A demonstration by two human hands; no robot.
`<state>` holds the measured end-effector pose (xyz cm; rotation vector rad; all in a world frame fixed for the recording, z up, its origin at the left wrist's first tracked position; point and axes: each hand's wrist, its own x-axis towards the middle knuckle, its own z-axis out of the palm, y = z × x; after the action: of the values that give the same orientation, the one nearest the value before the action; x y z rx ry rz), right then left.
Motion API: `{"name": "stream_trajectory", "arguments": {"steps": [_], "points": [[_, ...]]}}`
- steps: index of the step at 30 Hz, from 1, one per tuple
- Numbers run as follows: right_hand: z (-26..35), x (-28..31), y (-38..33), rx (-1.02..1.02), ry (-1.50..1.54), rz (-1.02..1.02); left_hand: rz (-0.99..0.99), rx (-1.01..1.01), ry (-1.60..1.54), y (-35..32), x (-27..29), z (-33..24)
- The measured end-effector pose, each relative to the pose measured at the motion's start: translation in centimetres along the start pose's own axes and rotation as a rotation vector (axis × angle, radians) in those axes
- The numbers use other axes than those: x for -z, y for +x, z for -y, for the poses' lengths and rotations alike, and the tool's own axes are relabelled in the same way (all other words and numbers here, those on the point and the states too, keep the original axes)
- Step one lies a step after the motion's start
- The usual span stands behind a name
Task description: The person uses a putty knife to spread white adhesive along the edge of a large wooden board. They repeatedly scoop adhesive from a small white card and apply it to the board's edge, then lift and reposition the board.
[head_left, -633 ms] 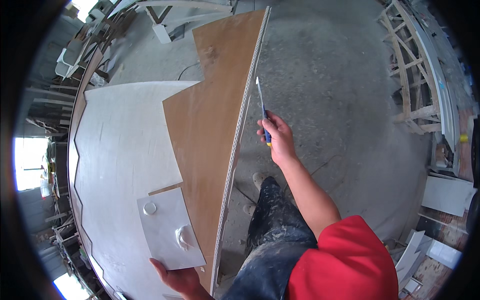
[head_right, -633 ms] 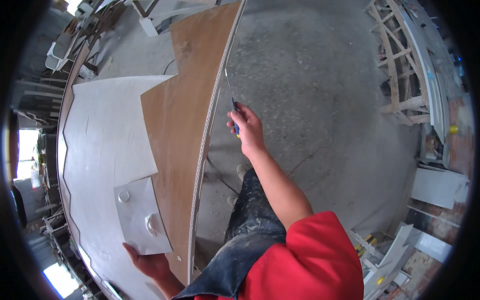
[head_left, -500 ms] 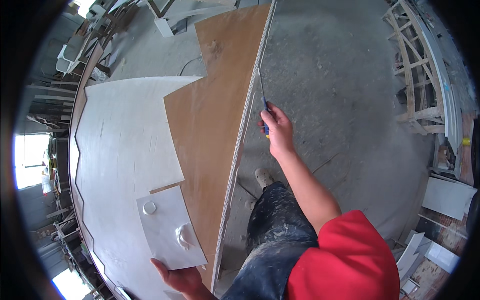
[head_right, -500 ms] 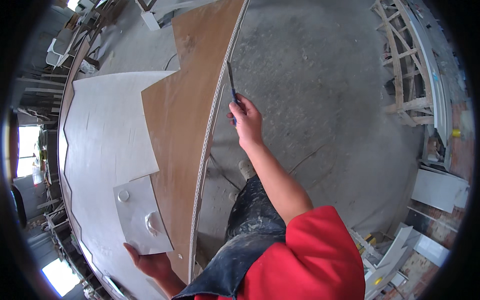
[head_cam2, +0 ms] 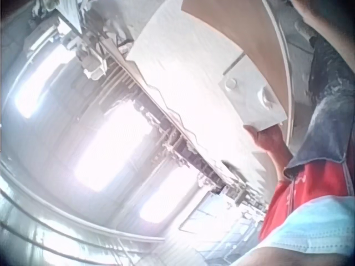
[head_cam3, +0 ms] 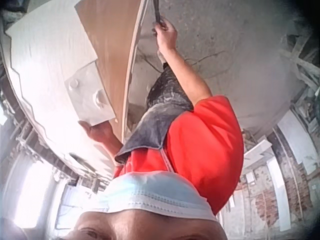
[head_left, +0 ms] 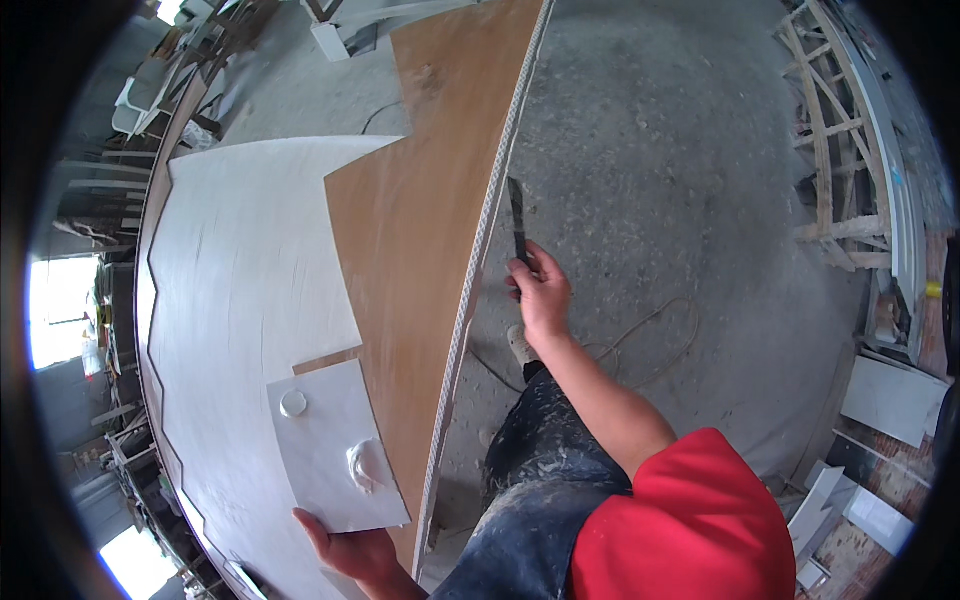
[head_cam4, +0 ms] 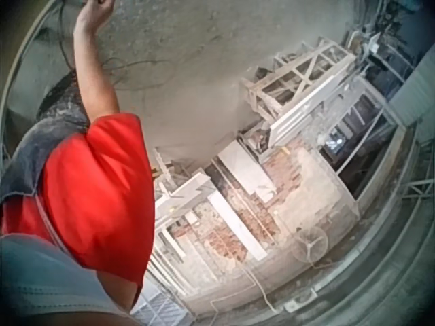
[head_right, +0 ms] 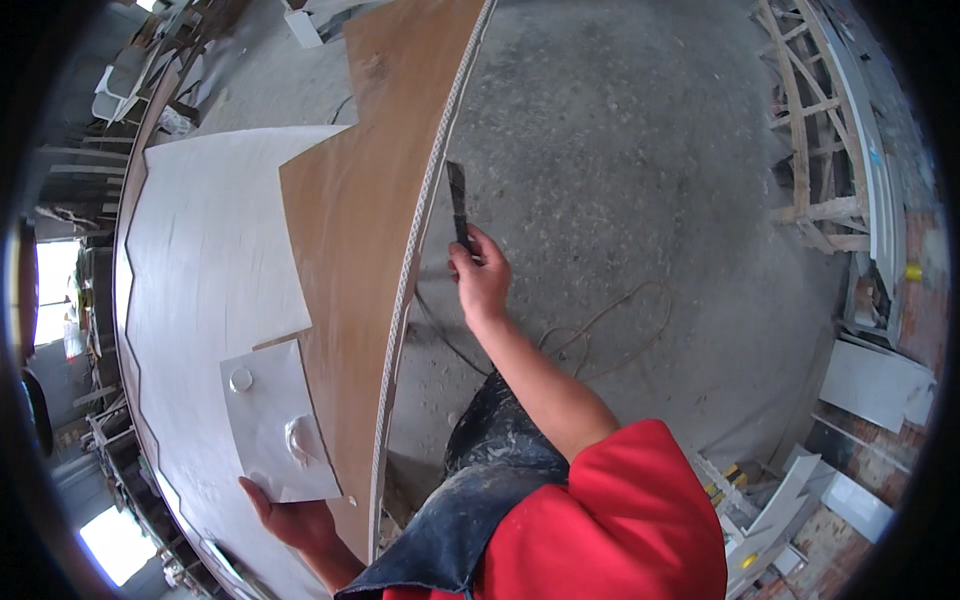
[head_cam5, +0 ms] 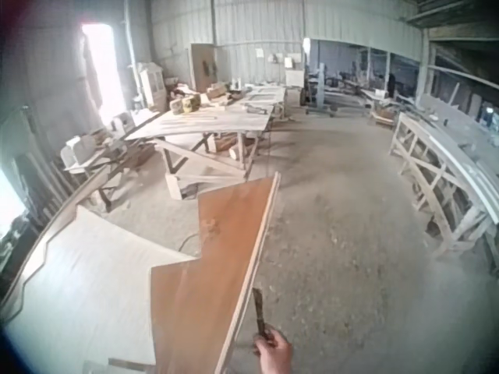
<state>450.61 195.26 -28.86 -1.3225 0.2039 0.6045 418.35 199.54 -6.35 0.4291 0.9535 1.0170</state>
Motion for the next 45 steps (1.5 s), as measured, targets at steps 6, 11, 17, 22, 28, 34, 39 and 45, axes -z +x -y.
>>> {"name": "stream_trajectory", "arguments": {"steps": [6, 11, 17, 22, 28, 34, 39, 45], "points": [[9.0, 2.2, -8.4, -0.066, -0.059, 0.431, -0.036, -0.030, -0.049, -0.9, 1.6, -0.2], [15.5, 2.1, -19.5, 0.469, -0.704, 1.090, 0.151, -0.028, -0.103, -1.8, 5.2, -1.9], [12.7, -0.7, -28.6, 0.596, -0.882, 1.085, 0.222, -0.066, -0.124, -2.9, 10.4, -4.9], [11.9, 0.7, -30.7, 0.673, -1.057, 1.070, 0.133, -0.094, -0.080, -2.8, 13.3, -4.3], [10.0, 4.1, -20.7, 0.129, -0.550, 0.637, 0.130, -0.119, -0.186, -2.1, 14.0, -4.5], [3.6, 3.2, -7.1, -0.014, 0.085, 0.356, 0.040, -0.093, -0.076, -1.7, 12.9, -4.2], [-0.4, -0.4, -3.9, -0.007, 0.081, 0.196, -0.088, -0.056, -0.030, -2.0, 12.1, -4.5], [-2.5, -2.0, -3.0, 0.067, -0.008, 0.130, -0.099, -0.078, 0.023, -1.6, 11.6, -4.5]]}}
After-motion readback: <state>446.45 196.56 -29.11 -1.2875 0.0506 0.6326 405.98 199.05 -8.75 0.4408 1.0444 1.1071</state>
